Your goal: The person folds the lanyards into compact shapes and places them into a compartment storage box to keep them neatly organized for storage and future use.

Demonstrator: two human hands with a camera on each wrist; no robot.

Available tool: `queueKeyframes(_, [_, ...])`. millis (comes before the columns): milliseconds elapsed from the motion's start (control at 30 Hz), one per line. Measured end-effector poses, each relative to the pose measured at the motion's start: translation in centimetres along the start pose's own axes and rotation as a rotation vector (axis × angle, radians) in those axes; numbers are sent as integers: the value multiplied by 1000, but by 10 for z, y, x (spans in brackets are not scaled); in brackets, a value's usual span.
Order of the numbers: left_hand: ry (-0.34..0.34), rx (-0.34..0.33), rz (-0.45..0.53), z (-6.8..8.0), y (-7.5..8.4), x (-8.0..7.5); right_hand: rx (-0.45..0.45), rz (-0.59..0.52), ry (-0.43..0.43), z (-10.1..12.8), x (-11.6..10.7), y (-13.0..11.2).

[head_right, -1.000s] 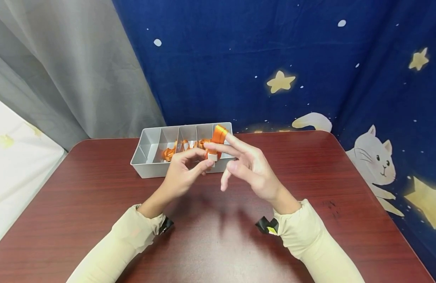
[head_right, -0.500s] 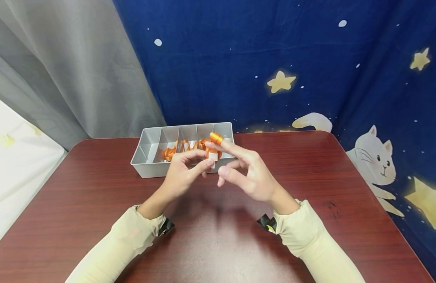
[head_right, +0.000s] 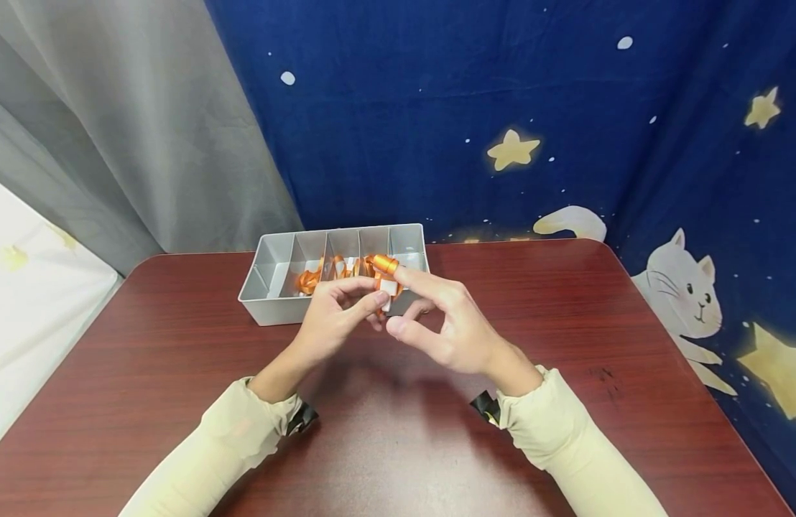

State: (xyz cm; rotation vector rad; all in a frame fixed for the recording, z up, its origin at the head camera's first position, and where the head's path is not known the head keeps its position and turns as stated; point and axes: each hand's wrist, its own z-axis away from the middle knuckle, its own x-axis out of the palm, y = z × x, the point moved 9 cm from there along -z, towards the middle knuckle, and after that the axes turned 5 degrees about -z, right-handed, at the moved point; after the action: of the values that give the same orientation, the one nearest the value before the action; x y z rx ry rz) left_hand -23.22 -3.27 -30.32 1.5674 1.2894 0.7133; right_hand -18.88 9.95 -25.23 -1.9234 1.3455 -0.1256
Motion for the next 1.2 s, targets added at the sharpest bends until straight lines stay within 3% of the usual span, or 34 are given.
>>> queueKeyframes(233, [-4,-54,68,2,-3,0,-111,159,34,3,3,-2])
queueKeyframes(867, [33,-249,286,7,-15,2,-63,191,17,7,9,0])
queueKeyframes(1200, [10,-322,453,8,-18,6,-75,226,27,9,6,2])
